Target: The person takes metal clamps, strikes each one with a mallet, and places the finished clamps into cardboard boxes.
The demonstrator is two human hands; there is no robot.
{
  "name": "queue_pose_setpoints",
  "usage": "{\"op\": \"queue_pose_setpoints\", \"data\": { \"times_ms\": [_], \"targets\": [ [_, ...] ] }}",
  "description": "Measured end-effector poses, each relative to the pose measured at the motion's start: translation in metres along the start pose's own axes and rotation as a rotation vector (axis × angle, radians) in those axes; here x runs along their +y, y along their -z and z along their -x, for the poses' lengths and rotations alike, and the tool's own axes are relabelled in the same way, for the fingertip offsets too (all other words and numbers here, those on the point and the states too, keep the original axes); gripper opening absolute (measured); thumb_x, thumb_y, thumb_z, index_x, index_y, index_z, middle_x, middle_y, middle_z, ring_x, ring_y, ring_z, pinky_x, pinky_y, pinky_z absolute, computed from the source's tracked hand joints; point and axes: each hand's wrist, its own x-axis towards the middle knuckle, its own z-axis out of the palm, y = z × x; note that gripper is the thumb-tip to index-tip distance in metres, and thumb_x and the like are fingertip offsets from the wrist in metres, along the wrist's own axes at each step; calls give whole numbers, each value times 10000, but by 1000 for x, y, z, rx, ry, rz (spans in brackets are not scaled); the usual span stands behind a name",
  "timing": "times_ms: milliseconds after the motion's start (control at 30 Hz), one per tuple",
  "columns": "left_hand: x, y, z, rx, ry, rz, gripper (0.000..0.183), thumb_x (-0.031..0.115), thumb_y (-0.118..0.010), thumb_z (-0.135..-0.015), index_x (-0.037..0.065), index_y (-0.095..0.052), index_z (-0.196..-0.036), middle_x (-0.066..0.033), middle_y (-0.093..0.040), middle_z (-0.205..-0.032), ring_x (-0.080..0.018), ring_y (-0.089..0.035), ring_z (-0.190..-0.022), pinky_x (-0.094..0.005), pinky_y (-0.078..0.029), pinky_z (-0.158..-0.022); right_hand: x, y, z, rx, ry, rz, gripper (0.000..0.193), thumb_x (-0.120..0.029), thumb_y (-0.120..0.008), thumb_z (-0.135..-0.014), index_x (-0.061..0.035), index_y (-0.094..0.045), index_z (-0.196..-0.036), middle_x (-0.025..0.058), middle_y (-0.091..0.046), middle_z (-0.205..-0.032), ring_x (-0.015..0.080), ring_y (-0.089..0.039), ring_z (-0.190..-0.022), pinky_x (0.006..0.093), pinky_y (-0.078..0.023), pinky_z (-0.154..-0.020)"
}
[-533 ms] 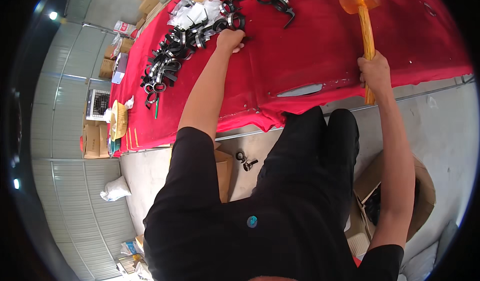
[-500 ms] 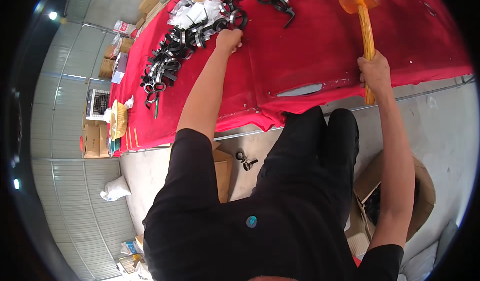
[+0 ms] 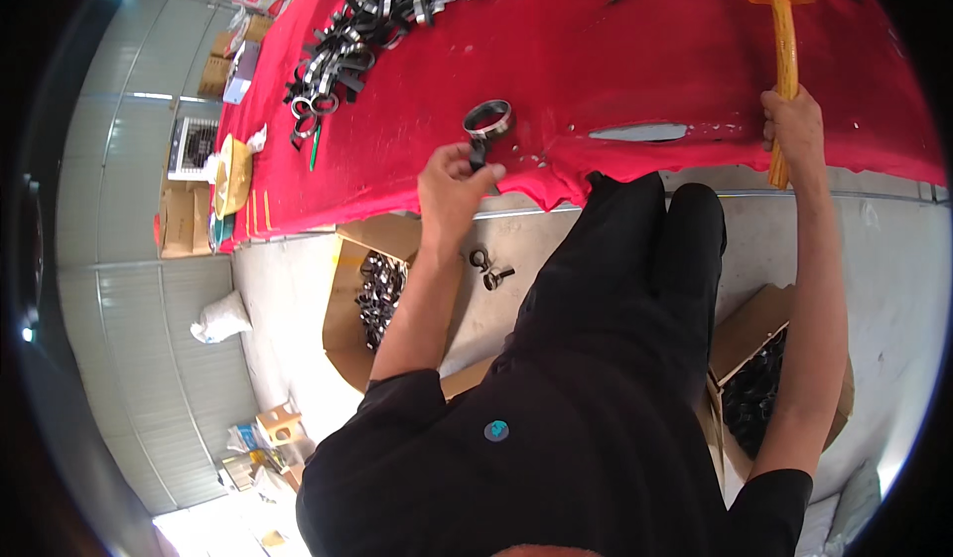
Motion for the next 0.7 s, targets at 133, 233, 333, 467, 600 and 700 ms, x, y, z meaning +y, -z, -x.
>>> {"op": "queue_pose_setpoints", "data": {
  "times_ms": [133, 233, 333, 467, 600, 700],
  "targets": [
    [-15, -20, 44, -61, 91, 280, 420, 73, -870, -791, -70, -629, -1105, -91, -726, -860, -113, -674, -767, -255, -540, -671, 2, 3, 3, -19, 48, 56, 133, -155, -623, -917, -51, -547, -946, 7, -527, -701, 101, -518, -526, 297, -452, -468],
    [-33, -32, 50, -70, 123, 382, 348, 100, -876, -817, -28, -655, -1053, -44, -708, -853, -72, -616, -727, -232, -500, -651, -2, -12, 28, -1, 158, 145, 194, -203, -648, -946, -32, -566, -990, 18, -541, -681, 108, -521, -507, 295, -440, -468],
    [-38, -43, 53, -43, 99, 473, 285, 118, -864, -845, 2, -661, -1009, -24, -693, -835, -60, -578, -680, -232, -465, -606, -9, -33, 100, -63, 158, 77, 261, -245, -665, -970, -29, -560, -1072, 11, -539, -658, 101, -533, -494, 267, -431, -455],
    [-41, -53, 51, -48, 139, 529, 251, 156, -821, -902, 4, -644, -995, -35, -685, -835, -79, -617, -675, -234, -491, -588, 11, -65, 186, -205, 65, -76, 219, -127, -676, -936, -19, -553, -1081, 20, -587, -685, 103, -572, -518, 277, -470, -479],
    [-36, -55, 51, -98, 154, 608, 271, 222, -738, -978, -13, -623, -1048, -53, -674, -826, -121, -689, -725, -248, -527, -534, -8, -87, 229, -367, -79, 168, 196, -108, -702, -895, 2, -578, -1001, 74, -619, -709, 133, -597, -558, 298, -487, -534],
    [-34, -57, 54, -75, 108, 630, 303, 264, -675, -1023, -31, -623, -1067, -64, -674, -826, -135, -702, -723, -258, -535, -519, 12, -89, 232, -340, 85, 290, 228, -127, -720, -883, 22, -581, -986, 113, -630, -729, 169, -617, -636, 333, -502, -609]
  ]
}}
